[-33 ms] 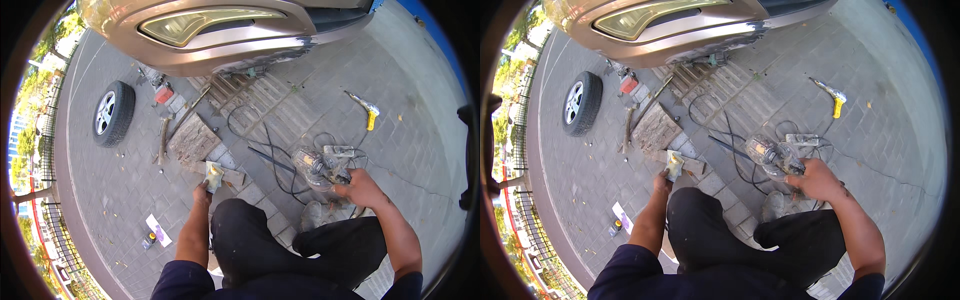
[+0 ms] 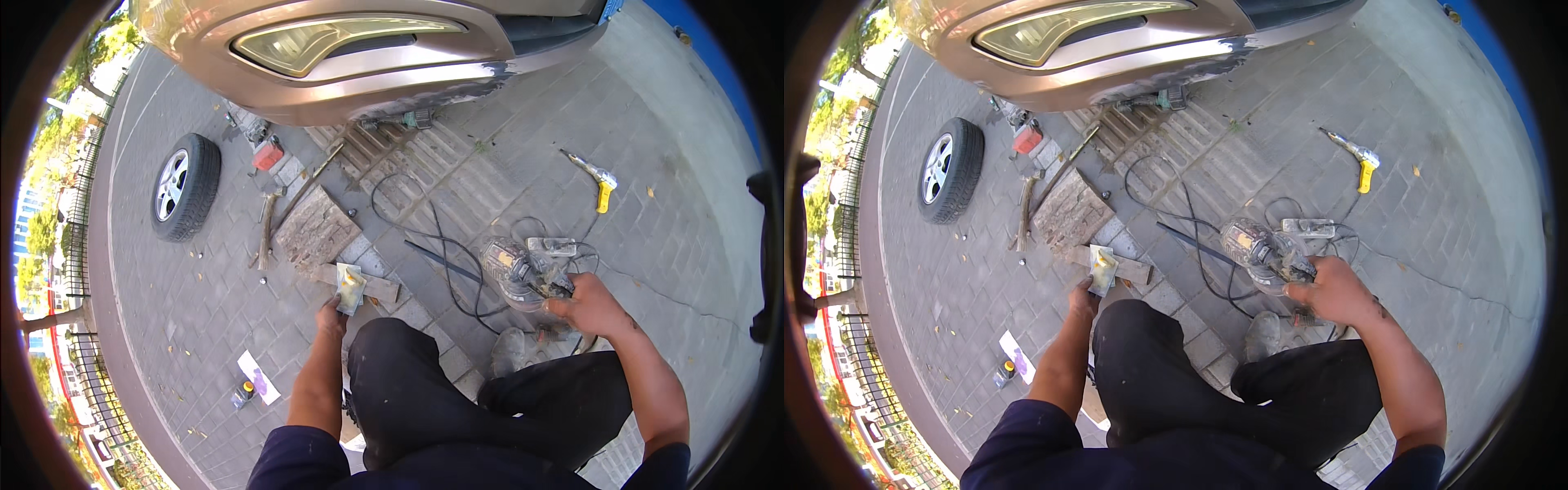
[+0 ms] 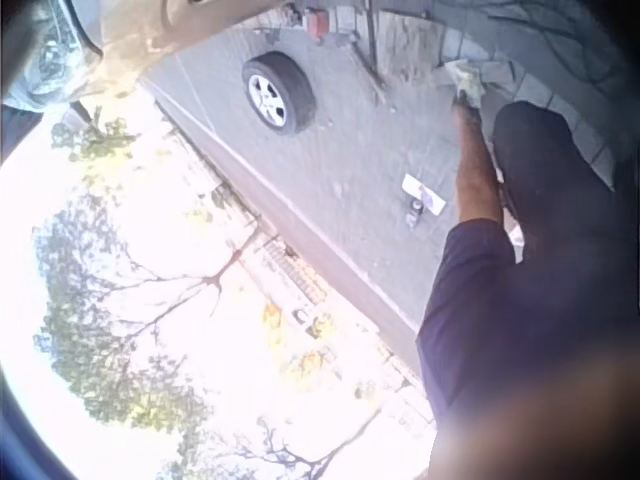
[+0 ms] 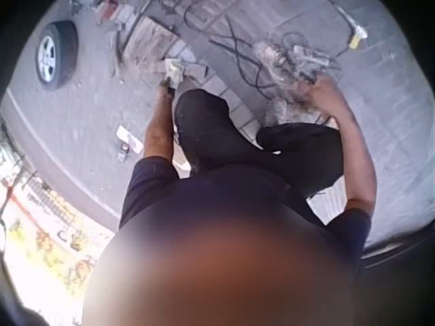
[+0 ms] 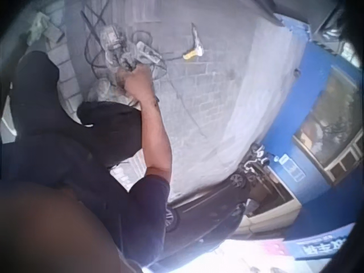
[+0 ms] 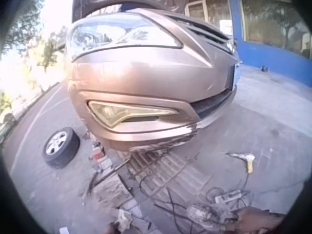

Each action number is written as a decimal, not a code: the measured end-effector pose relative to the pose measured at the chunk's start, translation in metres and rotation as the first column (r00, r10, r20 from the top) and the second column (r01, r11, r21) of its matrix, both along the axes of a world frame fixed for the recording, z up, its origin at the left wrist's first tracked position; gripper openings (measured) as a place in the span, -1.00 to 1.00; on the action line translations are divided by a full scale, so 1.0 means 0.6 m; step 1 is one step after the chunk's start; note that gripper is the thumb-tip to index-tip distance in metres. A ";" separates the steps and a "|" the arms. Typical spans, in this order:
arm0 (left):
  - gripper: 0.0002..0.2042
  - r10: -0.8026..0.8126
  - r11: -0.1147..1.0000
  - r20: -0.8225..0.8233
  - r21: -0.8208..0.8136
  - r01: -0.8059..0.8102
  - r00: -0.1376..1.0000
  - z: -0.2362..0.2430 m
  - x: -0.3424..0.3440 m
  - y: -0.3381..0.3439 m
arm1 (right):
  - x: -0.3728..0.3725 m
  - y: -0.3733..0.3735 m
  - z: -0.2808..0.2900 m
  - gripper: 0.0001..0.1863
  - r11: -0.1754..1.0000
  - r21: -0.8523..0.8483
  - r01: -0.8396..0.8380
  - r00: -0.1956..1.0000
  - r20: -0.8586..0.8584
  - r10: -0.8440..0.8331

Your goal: The person mixes a yellow paste on a card, applies it to a car bumper, and uses a power sander to smooth the surface. The person then applies more paste and continues sanding the bumper area.

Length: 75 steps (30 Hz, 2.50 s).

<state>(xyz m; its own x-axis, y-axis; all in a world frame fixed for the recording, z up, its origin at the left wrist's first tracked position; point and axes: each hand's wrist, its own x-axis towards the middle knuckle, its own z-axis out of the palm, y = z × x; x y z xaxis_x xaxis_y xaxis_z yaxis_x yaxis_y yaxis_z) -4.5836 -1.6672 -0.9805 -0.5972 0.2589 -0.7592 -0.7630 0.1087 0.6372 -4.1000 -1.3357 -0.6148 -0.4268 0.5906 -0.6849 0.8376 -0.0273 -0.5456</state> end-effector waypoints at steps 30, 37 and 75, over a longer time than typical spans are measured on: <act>-0.64 -0.296 0.946 0.433 0.253 0.200 0.851 0.347 0.545 0.239 | 0.163 0.050 -0.165 -0.48 0.971 0.217 -0.100 0.968 0.248 0.044; -0.72 -0.270 0.958 0.293 0.175 0.226 0.917 0.303 0.484 0.179 | 0.274 0.140 -0.417 -0.50 0.882 0.451 -0.133 0.956 0.293 -0.005; -0.77 -0.361 0.932 0.098 0.062 0.357 0.927 0.339 0.461 0.171 | 0.163 0.278 -0.487 -0.74 0.873 0.393 -0.287 0.871 0.486 0.068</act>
<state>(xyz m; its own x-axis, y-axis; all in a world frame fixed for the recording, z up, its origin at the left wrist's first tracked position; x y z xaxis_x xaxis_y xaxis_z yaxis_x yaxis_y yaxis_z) -4.3073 -1.5645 -0.7769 -0.3748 0.4744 -0.7965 -0.7414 0.3624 0.5648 -4.0023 -1.1691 -0.9073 -0.2694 0.8172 -0.5095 0.9547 0.2962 -0.0298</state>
